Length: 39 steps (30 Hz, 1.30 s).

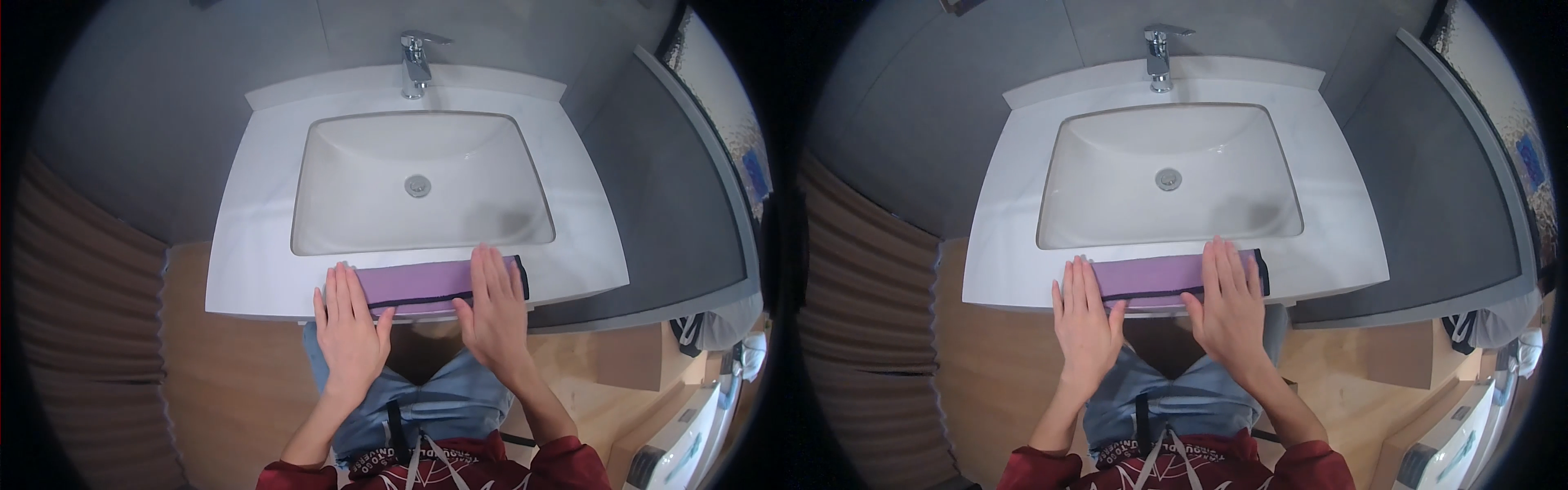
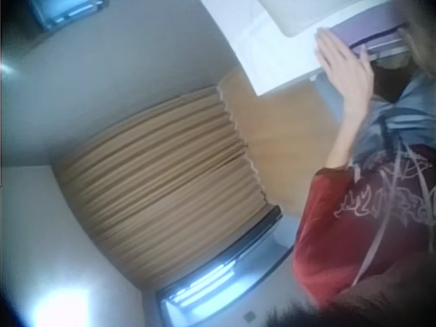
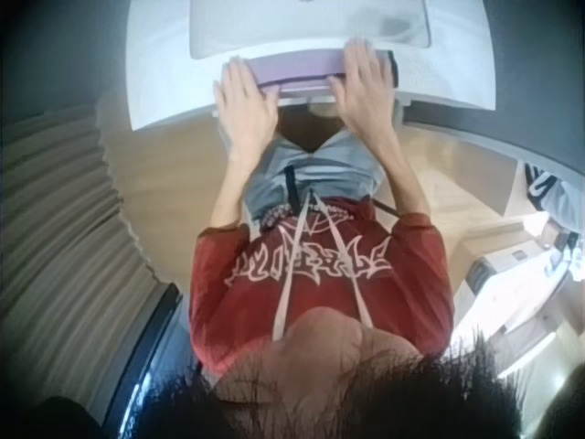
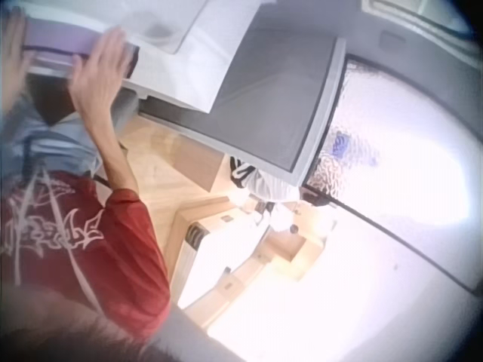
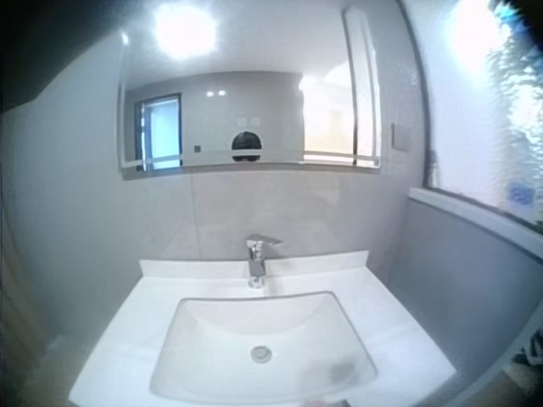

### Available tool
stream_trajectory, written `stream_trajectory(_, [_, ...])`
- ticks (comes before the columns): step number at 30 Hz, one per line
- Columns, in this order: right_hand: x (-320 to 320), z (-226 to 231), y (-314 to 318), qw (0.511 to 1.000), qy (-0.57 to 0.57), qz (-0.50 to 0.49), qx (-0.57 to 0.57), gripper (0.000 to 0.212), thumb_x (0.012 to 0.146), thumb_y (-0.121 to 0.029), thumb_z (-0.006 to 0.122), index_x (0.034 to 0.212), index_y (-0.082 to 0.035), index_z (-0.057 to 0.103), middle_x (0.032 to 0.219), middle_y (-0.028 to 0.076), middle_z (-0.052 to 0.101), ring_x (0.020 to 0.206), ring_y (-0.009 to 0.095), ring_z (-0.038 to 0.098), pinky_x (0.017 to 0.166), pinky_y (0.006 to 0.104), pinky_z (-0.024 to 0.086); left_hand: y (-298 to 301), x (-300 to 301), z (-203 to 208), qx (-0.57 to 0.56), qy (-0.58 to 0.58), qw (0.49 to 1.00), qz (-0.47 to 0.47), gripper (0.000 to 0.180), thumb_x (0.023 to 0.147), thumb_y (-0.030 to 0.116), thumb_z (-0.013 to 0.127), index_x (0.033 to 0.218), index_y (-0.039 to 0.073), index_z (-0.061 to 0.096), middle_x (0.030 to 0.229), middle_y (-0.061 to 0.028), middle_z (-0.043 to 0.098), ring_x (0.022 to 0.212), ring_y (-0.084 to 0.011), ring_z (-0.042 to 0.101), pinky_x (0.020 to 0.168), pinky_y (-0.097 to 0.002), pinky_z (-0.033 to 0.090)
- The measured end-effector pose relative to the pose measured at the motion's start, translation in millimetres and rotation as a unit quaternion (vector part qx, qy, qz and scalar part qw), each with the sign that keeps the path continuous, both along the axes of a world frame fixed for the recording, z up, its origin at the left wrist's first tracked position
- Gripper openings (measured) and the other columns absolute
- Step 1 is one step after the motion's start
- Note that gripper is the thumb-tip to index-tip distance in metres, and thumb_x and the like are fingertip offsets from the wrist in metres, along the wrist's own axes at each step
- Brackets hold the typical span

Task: The person handles a purple and black wrist rest by hand, pressing its surface and wrapping a black elastic strap around the middle of it while standing at a sink.

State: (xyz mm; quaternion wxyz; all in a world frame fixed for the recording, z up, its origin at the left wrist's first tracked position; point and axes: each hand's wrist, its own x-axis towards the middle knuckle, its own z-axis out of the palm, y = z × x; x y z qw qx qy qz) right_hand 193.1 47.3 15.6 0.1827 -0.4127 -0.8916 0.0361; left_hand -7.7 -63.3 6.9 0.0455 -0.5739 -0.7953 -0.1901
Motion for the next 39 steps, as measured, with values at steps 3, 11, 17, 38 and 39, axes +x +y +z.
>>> stream_trajectory(3, [12,-7,-2,0.999,-0.016,-0.036,0.017,0.073,0.097,-0.034,0.066,0.155,0.004,0.043,0.161,0.02,0.045,0.152,0.035,0.039,0.124,0.0552,0.029,5,-4,2,-0.007,-0.001,1.0,-0.005,0.076,0.099,0.029,0.066,0.156,-0.011,0.036,0.163,-0.0273,0.04,0.154,-0.0439,0.033,0.127,-0.0579,0.021])
stream_trajectory(11, [33,-8,4,0.997,-0.05,-0.062,0.025,0.076,0.097,-0.036,0.066,0.158,0.002,0.039,0.164,0.018,0.042,0.155,0.035,0.035,0.126,0.0582,0.024,-3,4,12,-0.003,-0.024,0.999,-0.023,0.075,0.1,0.026,0.062,0.159,-0.009,0.032,0.166,-0.0266,0.034,0.156,-0.043,0.028,0.128,-0.0582,0.018])
stream_trajectory(17, [51,-12,4,0.996,-0.04,-0.084,0.009,0.075,0.1,-0.037,0.062,0.16,0.001,0.037,0.167,0.018,0.037,0.157,0.035,0.032,0.125,0.0624,0.021,-13,-4,2,-0.041,0.0,0.997,-0.058,0.081,0.096,0.028,0.066,0.16,-0.008,0.032,0.166,-0.0251,0.035,0.156,-0.0412,0.029,0.128,-0.0589,0.019])
stream_trajectory(38, [6,-10,-8,1.0,0.007,0.024,-0.008,0.075,0.094,-0.036,0.067,0.153,0.005,0.046,0.161,0.021,0.046,0.152,0.033,0.041,0.124,0.0531,0.029,33,28,10,0.01,-0.098,0.972,-0.212,0.087,0.095,0.044,0.07,0.153,-0.014,0.04,0.162,-0.0295,0.039,0.152,-0.0428,0.037,0.124,-0.0526,0.031])
stream_trajectory(39, [6,-10,-8,1.0,0.011,0.024,-0.006,0.075,0.093,-0.035,0.067,0.153,0.005,0.046,0.16,0.02,0.047,0.152,0.033,0.041,0.124,0.053,0.029,32,29,10,0.006,-0.096,0.973,-0.212,0.087,0.095,0.044,0.07,0.153,-0.014,0.04,0.162,-0.0295,0.039,0.152,-0.0428,0.037,0.124,-0.0526,0.031])
